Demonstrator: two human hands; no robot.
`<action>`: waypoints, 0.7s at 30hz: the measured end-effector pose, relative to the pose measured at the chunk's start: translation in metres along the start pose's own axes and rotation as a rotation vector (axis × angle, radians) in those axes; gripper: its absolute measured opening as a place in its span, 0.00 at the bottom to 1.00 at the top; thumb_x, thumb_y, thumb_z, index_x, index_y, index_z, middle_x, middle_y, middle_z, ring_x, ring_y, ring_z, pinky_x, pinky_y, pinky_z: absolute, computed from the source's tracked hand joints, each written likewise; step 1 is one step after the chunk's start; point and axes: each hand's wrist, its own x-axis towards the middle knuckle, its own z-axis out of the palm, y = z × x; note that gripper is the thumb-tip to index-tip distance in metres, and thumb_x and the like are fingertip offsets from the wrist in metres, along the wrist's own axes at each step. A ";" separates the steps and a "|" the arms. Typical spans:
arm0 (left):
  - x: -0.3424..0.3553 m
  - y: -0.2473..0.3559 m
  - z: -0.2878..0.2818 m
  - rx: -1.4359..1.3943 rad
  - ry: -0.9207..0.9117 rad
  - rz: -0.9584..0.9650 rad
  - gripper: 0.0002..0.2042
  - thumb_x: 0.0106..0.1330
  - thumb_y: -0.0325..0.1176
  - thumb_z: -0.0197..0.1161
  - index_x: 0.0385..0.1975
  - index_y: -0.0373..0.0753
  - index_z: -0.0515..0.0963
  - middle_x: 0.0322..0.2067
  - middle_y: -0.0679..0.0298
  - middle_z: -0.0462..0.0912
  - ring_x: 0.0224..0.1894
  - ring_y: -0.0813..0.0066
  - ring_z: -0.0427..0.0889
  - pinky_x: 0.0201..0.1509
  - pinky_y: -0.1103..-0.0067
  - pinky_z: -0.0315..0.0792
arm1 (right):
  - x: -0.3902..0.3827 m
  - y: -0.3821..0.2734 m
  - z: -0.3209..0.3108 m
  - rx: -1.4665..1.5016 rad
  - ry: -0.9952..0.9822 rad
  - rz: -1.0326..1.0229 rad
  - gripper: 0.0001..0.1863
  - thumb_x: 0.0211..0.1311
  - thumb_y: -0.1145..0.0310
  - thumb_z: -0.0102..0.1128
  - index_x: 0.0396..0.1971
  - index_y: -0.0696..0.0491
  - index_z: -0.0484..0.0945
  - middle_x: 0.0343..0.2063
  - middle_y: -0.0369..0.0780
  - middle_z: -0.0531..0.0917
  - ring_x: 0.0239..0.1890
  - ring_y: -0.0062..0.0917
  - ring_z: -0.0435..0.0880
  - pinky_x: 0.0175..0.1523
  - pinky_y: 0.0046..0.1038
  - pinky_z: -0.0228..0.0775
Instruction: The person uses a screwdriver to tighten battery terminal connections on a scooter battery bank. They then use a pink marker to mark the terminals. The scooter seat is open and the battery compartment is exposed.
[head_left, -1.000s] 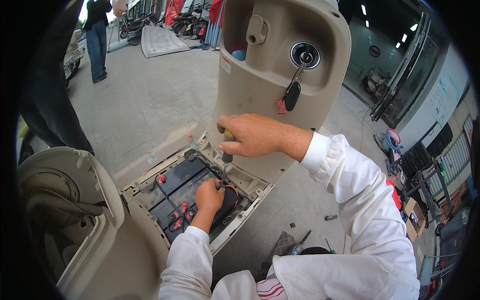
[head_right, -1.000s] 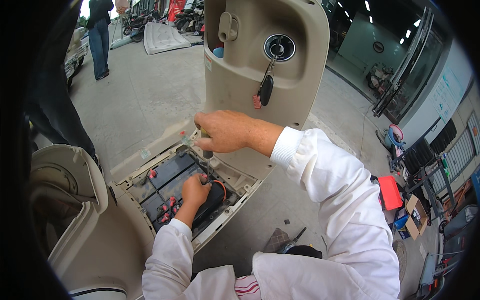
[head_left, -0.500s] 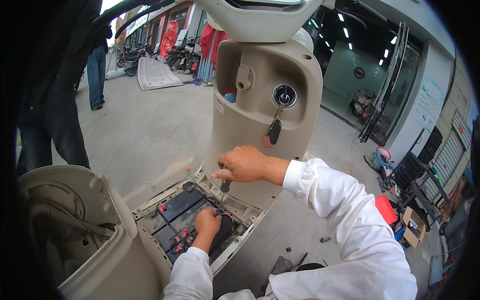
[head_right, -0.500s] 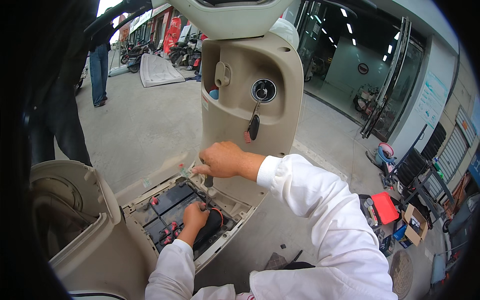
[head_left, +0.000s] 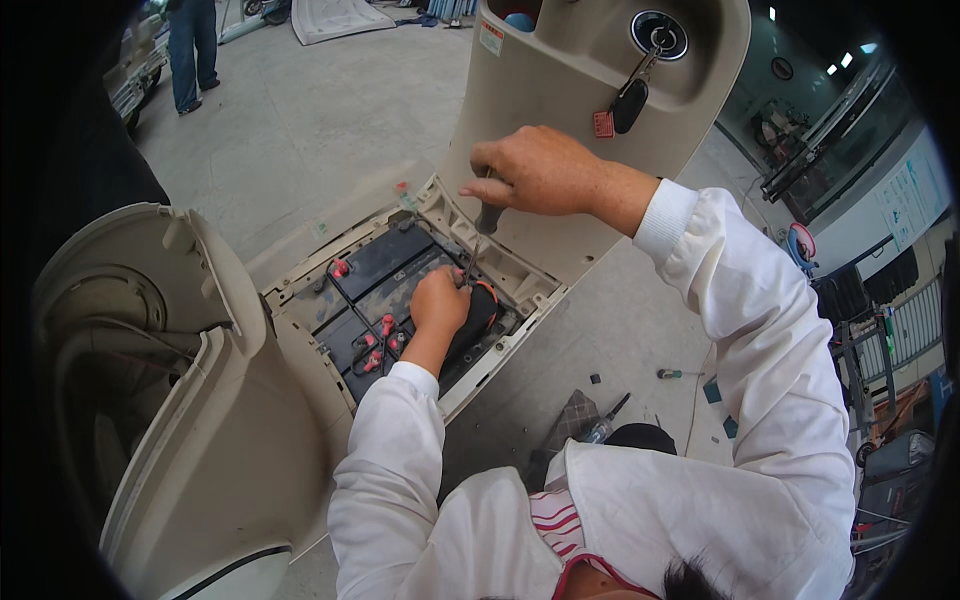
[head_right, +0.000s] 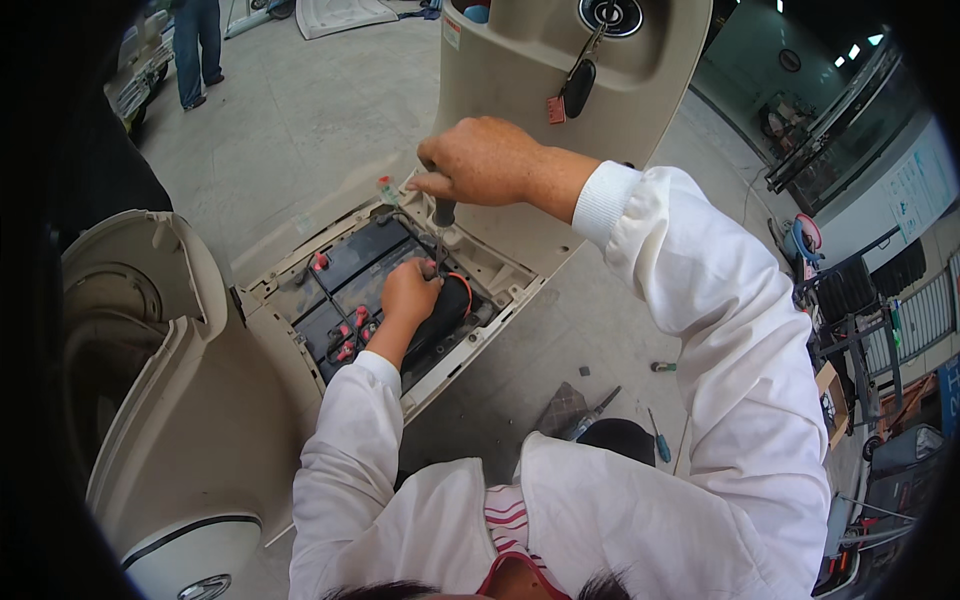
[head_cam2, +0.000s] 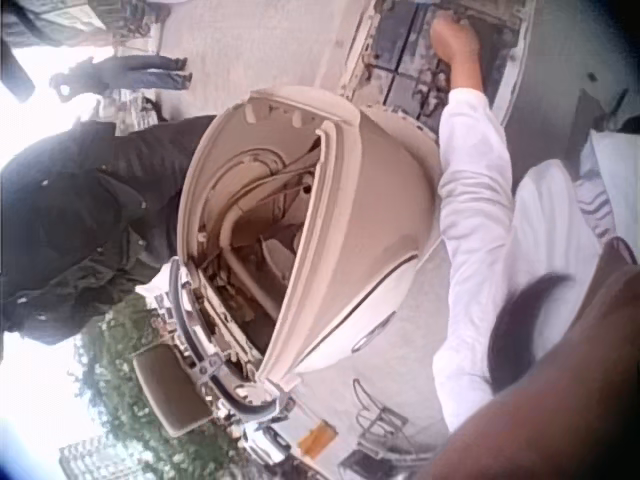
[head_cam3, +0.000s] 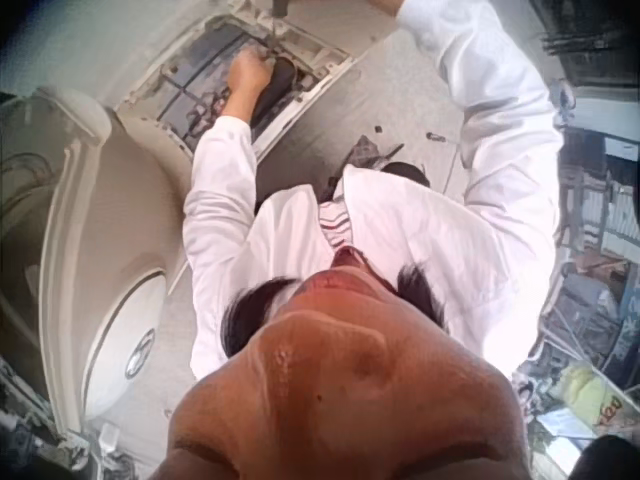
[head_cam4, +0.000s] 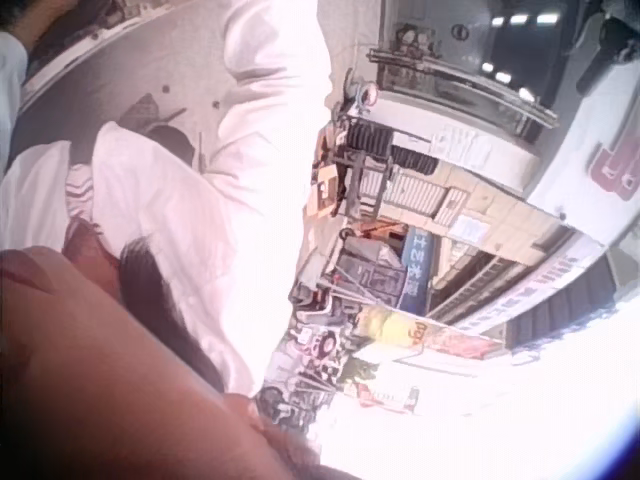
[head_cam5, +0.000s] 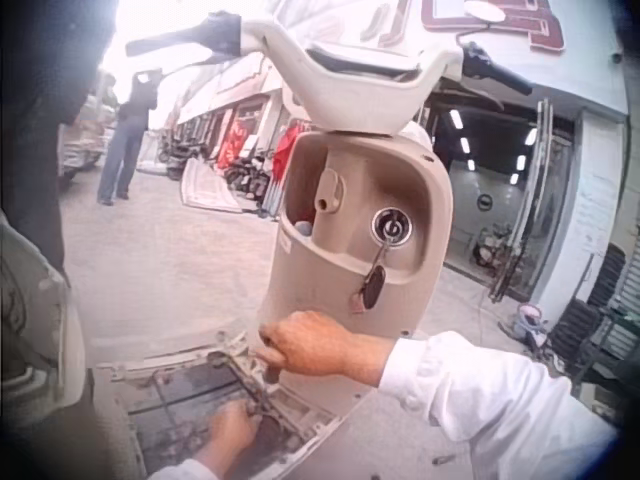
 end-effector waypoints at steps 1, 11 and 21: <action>-0.001 -0.001 0.001 0.016 -0.012 -0.005 0.13 0.57 0.37 0.74 0.40 0.44 0.84 0.40 0.56 0.87 0.45 0.53 0.86 0.48 0.63 0.79 | -0.002 0.001 0.002 -0.007 -0.002 0.066 0.27 0.68 0.43 0.56 0.31 0.56 0.83 0.26 0.49 0.85 0.34 0.48 0.86 0.40 0.45 0.77; 0.002 -0.003 0.000 0.014 -0.024 0.015 0.13 0.56 0.36 0.74 0.40 0.41 0.84 0.39 0.54 0.87 0.44 0.54 0.86 0.48 0.64 0.78 | -0.004 0.015 0.012 0.043 0.092 0.013 0.18 0.70 0.53 0.59 0.42 0.55 0.78 0.27 0.45 0.85 0.32 0.41 0.86 0.38 0.39 0.74; 0.002 0.002 0.000 -0.009 -0.010 0.036 0.12 0.56 0.35 0.74 0.37 0.39 0.84 0.39 0.55 0.87 0.44 0.54 0.86 0.48 0.64 0.78 | -0.006 0.027 0.012 0.182 0.115 -0.076 0.16 0.64 0.60 0.61 0.39 0.59 0.76 0.30 0.52 0.84 0.35 0.48 0.83 0.41 0.42 0.74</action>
